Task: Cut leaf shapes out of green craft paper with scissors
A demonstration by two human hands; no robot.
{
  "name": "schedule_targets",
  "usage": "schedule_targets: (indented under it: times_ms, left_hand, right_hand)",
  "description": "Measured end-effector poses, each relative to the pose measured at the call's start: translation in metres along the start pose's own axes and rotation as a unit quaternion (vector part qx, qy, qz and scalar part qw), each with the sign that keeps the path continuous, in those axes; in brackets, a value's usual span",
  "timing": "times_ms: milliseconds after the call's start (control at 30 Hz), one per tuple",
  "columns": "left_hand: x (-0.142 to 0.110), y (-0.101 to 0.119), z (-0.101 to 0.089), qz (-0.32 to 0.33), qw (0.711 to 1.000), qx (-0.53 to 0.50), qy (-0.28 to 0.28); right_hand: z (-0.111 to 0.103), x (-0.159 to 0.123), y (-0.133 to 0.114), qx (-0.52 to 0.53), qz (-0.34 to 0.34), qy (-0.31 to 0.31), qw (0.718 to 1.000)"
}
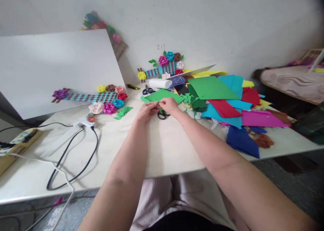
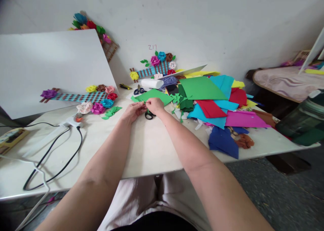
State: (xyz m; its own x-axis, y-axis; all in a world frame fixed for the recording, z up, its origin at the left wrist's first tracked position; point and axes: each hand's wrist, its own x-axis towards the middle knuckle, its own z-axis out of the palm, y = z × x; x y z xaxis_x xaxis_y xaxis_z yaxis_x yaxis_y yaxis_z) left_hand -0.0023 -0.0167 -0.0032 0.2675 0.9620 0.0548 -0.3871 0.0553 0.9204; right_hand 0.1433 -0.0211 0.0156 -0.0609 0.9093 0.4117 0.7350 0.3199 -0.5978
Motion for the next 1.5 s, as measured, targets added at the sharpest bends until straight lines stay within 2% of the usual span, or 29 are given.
schedule_targets:
  times_ms: [133, 333, 533, 700, 833, 1000, 1100, 1300, 1500]
  left_hand:
    - [-0.001, 0.0, 0.001, 0.003, 1.0, 0.013, 0.002]
    - [-0.002, 0.0, 0.001, 0.003, 1.0, 0.01, 0.008]
    - [0.0, 0.002, 0.003, -0.014, 0.999, -0.004, 0.046]
    - [0.0, 0.003, 0.003, -0.011, 0.998, -0.024, 0.061]
    - [0.0, 0.002, 0.004, 0.003, 0.998, -0.03, 0.057]
    - [0.001, -0.001, 0.003, 0.02, 0.998, -0.037, 0.042]
    - [0.002, -0.002, 0.003, 0.029, 0.998, -0.046, 0.032]
    - [0.0, -0.001, 0.004, 0.029, 0.999, -0.035, 0.02]
    - [0.0, -0.002, 0.004, 0.051, 0.998, -0.03, 0.027]
  right_hand:
    - [0.0, -0.006, -0.003, -0.121, -0.037, 0.016, 0.992]
    - [0.001, -0.007, -0.002, -0.137, -0.041, 0.022, 0.989]
    - [0.001, -0.005, -0.003, -0.07, -0.016, 0.009, 0.997]
    - [0.009, 0.0, 0.003, 0.04, -0.017, 0.004, 0.999]
    - [0.018, 0.006, 0.011, 0.128, 0.027, -0.006, 0.991]
    - [0.017, 0.003, 0.006, 0.162, 0.071, -0.03, 0.984]
    - [0.013, -0.001, -0.001, 0.195, 0.072, -0.057, 0.976]
    - [0.012, -0.003, -0.004, 0.218, 0.05, -0.031, 0.974]
    - [0.009, -0.006, -0.008, 0.28, 0.063, -0.054, 0.956]
